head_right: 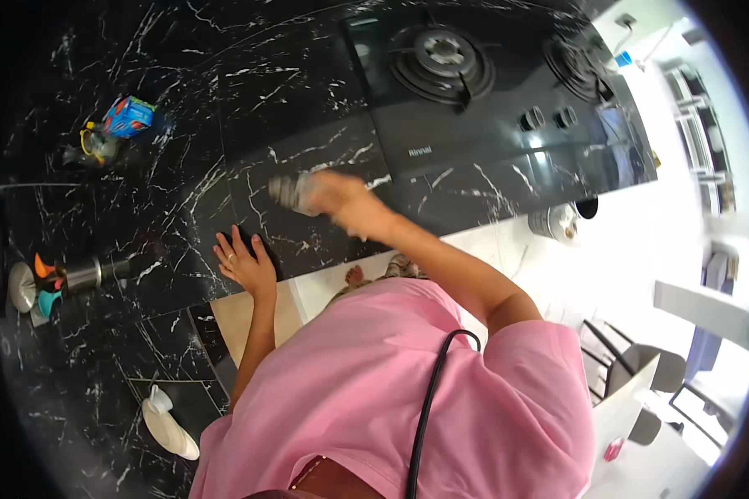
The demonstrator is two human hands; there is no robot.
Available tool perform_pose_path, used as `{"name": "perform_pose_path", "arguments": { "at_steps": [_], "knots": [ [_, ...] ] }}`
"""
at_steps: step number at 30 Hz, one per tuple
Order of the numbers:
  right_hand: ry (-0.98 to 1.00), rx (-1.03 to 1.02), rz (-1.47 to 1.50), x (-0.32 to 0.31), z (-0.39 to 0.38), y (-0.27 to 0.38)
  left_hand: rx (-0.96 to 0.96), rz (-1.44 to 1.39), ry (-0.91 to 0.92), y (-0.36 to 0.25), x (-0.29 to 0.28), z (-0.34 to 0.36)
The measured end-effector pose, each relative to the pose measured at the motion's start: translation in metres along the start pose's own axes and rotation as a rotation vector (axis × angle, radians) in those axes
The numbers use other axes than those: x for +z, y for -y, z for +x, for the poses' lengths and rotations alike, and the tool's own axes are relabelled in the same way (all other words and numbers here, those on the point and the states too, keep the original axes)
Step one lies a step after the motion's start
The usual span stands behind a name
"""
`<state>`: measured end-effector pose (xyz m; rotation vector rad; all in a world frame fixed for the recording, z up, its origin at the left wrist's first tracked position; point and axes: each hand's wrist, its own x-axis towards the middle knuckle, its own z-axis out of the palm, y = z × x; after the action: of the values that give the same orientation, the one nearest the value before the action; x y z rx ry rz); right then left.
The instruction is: Wiping down kitchen countertops, the sink area, a refrigerator, and a dining table with a cloth.
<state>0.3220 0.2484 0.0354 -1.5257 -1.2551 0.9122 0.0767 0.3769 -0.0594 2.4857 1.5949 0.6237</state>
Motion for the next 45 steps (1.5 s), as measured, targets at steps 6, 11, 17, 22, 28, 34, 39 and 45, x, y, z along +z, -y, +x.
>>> {"name": "perform_pose_path", "arguments": {
  "at_steps": [6,11,17,22,28,34,39,45],
  "knots": [
    [-0.641,0.319,0.281,-0.048,-0.051,0.015,0.019,-0.017,0.018,0.005,0.008,0.000],
    [-1.011,0.082,-0.681,-0.031,-0.071,-0.032,0.044,-0.057,0.030,0.009,0.006,-0.004],
    [-0.799,0.167,-0.798,-0.029,-0.040,-0.041,0.096,-0.068,0.013,0.009,0.006,-0.005],
    [-0.818,0.075,-0.344,-0.053,-0.022,0.033,0.112,-0.076,-0.005,0.012,0.005,-0.004],
    [-0.556,0.107,0.097,-0.049,-0.046,0.081,0.107,-0.084,-0.010,0.013,0.005,-0.004],
    [-0.452,0.008,-0.774,-0.017,-0.087,0.006,0.102,-0.071,-0.007,0.010,0.003,-0.004],
    [-0.275,0.014,-1.081,0.050,-0.092,-0.045,0.100,-0.054,-0.008,0.008,0.005,-0.004],
    [-0.209,-0.108,-1.053,0.057,-0.036,-0.056,0.095,-0.035,-0.014,0.003,0.002,-0.004]
  ]
}}
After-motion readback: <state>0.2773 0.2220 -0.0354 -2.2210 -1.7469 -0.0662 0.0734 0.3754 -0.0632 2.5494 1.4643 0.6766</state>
